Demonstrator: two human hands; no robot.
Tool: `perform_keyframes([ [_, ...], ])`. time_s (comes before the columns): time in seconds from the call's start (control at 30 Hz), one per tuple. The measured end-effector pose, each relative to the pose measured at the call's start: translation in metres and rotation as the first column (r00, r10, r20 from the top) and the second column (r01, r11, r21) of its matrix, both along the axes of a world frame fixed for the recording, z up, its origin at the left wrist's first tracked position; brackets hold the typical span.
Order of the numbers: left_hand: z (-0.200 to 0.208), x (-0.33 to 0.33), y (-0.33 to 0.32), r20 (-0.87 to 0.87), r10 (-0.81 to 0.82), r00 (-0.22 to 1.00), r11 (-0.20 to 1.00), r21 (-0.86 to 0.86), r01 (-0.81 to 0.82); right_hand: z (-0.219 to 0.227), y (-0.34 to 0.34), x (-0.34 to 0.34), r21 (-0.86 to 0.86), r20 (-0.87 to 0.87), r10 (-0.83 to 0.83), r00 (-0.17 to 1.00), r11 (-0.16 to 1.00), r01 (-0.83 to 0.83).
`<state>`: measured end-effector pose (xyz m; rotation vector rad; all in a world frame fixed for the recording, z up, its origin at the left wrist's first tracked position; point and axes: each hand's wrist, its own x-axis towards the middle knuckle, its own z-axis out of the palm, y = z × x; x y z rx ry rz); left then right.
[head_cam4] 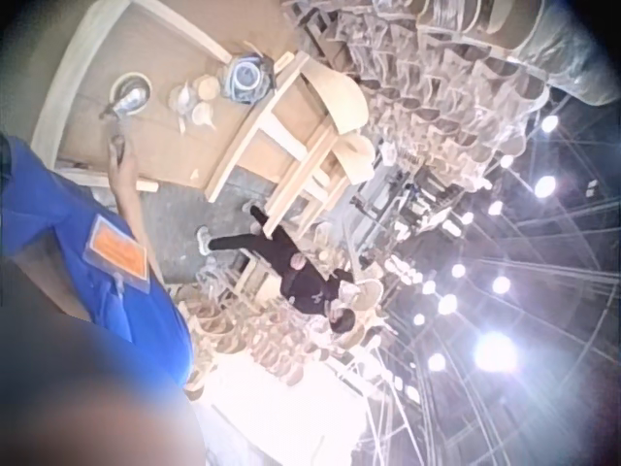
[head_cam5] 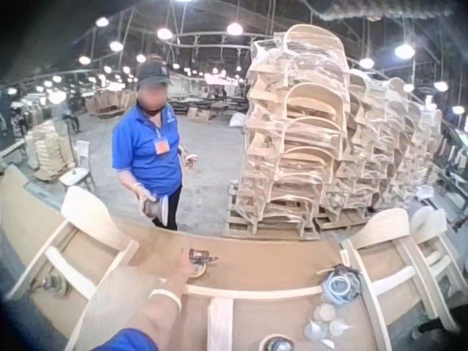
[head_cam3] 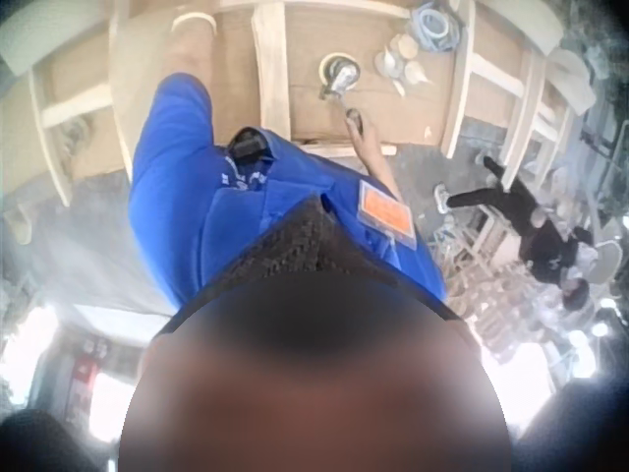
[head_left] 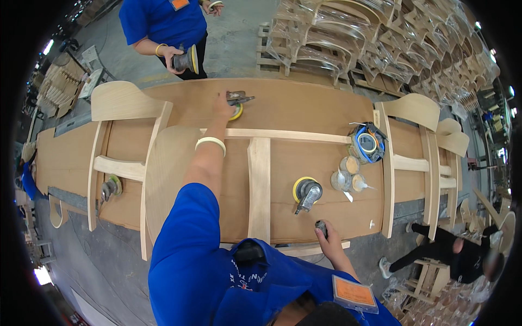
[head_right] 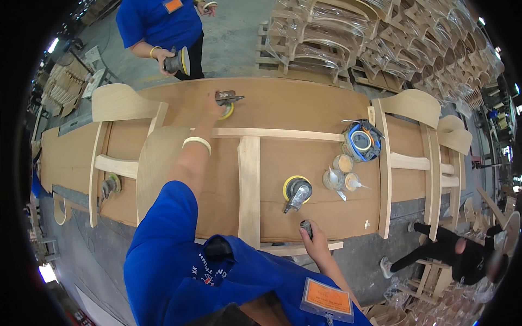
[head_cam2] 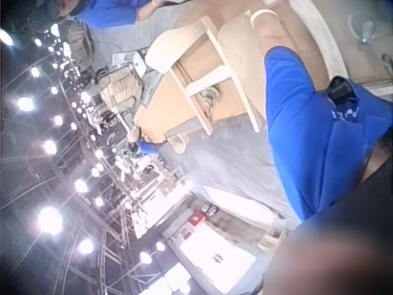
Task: The person uses a handheld orbital sander to smooth the surfaces of a wooden chair frame. They reposition the chair multiple times to access different areas, then inspect the finished piece by holding it up and running a hand along the edges.
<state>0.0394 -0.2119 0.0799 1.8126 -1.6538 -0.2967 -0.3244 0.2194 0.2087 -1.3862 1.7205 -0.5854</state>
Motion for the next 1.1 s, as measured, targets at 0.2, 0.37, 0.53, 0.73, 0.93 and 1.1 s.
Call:
perform_keyframes([
  [0.2,-0.032,0.009,0.008,0.062,0.118,0.991,0.983,0.131,-0.126,-0.009,0.01,-0.006,0.044,0.049,-0.003,0.999,0.999,0.001],
  [0.37,-0.004,0.014,0.043,-0.494,0.279,0.823,0.96,0.151,-0.234,-0.014,-0.006,-0.005,-0.001,0.142,0.058,0.988,0.998,-0.059],
  [0.53,0.048,-0.032,0.125,-0.994,-0.034,0.108,0.902,-0.077,-0.425,-0.013,-0.014,-0.008,0.036,0.183,0.013,0.983,0.999,-0.02],
  [0.73,0.086,-0.111,0.153,-0.669,0.424,0.611,0.815,-0.013,-0.579,-0.003,-0.011,-0.012,0.04,0.138,0.076,0.988,0.996,-0.082],
  [0.93,0.06,-0.112,0.159,-0.62,0.525,0.582,0.754,0.022,-0.657,0.004,0.003,-0.024,0.042,0.171,0.099,0.98,0.993,-0.107],
  [1.1,0.051,-0.091,0.184,-0.686,0.47,0.555,0.754,-0.014,-0.656,-0.003,0.016,-0.049,-0.005,0.152,0.092,0.984,0.996,-0.092],
])
